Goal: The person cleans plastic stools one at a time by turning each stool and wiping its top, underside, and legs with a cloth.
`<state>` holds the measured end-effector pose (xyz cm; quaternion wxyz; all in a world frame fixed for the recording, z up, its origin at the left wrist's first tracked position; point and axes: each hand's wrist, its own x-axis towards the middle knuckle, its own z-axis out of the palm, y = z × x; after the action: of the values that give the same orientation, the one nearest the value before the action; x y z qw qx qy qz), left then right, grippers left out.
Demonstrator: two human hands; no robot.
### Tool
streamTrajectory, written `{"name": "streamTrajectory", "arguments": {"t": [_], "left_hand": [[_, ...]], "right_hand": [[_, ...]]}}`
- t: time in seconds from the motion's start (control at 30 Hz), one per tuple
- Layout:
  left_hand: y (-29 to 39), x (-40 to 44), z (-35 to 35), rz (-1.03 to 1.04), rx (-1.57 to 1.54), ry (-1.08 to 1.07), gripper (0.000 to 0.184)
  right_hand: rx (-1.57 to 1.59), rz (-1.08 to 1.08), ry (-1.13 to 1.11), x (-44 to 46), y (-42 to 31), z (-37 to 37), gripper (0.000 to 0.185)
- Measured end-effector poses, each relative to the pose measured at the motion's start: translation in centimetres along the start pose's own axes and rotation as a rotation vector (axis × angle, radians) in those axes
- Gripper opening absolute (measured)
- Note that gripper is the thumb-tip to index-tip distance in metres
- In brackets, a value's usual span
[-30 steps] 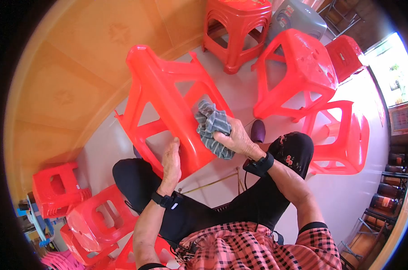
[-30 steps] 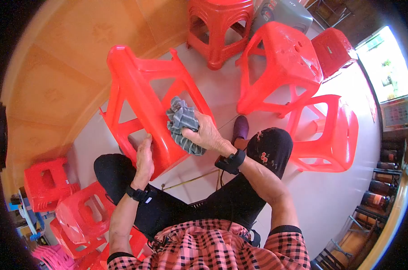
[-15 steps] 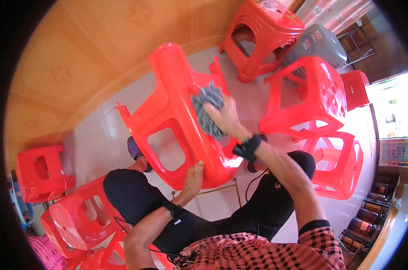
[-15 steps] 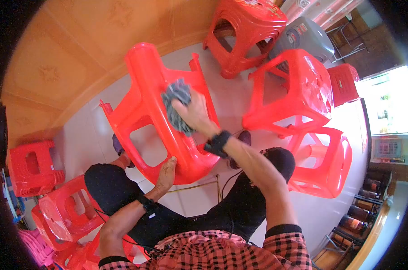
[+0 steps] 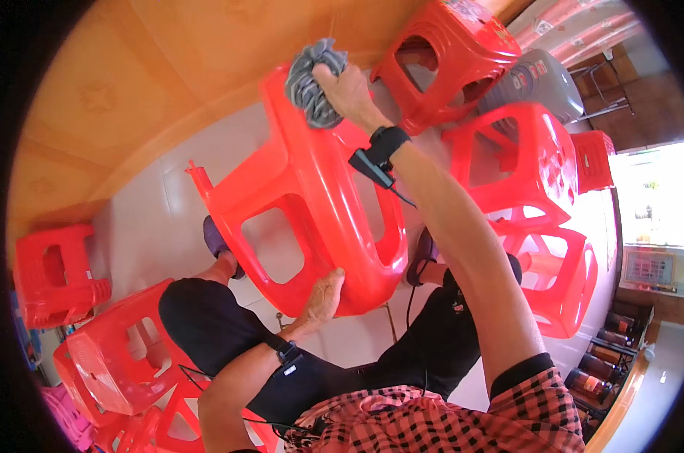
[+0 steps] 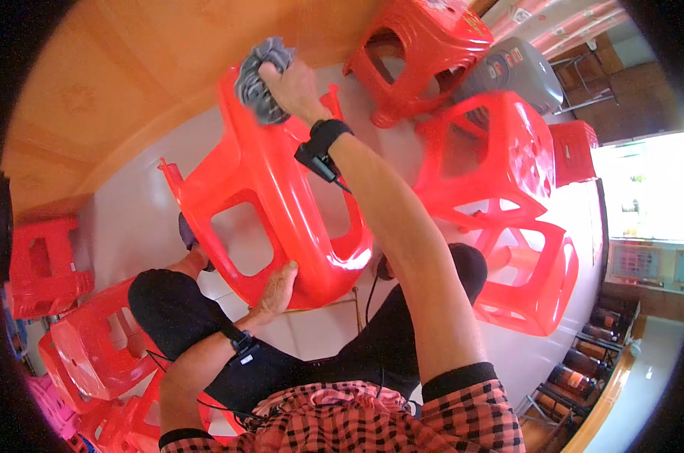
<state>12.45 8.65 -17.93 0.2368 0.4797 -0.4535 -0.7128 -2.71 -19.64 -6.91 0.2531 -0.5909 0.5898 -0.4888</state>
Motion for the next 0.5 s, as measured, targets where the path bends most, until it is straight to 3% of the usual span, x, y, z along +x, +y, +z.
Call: {"name": "streamTrajectory", "arguments": {"t": [0.1,0.2,0.27,0.3,0.43,0.5], "left_hand": [[-0.4,0.4,-0.1,0.017,0.03,0.016,0.046],[-2.9,1.5,-0.6,0.002,0.073,-0.003,0.045],[-3.5,2.1,-0.4,0.046,0.042,0.103,0.043],[-0.5,0.8,-0.6,0.002,0.199,0.065,0.045],[-2.2,1.6,-0.8,0.027,0.059,0.055,0.046],[-3.3,2.1,-1.2,-0.006,0.125,0.065,0.045]], "right_hand": [[-0.103,0.047,-0.12,-4.3,0.2,-1.4,0.037],[-0.013,0.027,-0.172,-8.4,0.5,-2.7,0.036],[-0.067,0.041,-0.215,-11.2,1.6,-3.8,0.035],[-0.122,0.052,-0.27,-12.7,2.0,-4.5,0.035],[-0.137,-0.036,-0.215,-19.2,1.1,-6.9,0.034],[-0.427,-0.052,-0.282,-21.6,-1.6,-8.4,0.041]]}}
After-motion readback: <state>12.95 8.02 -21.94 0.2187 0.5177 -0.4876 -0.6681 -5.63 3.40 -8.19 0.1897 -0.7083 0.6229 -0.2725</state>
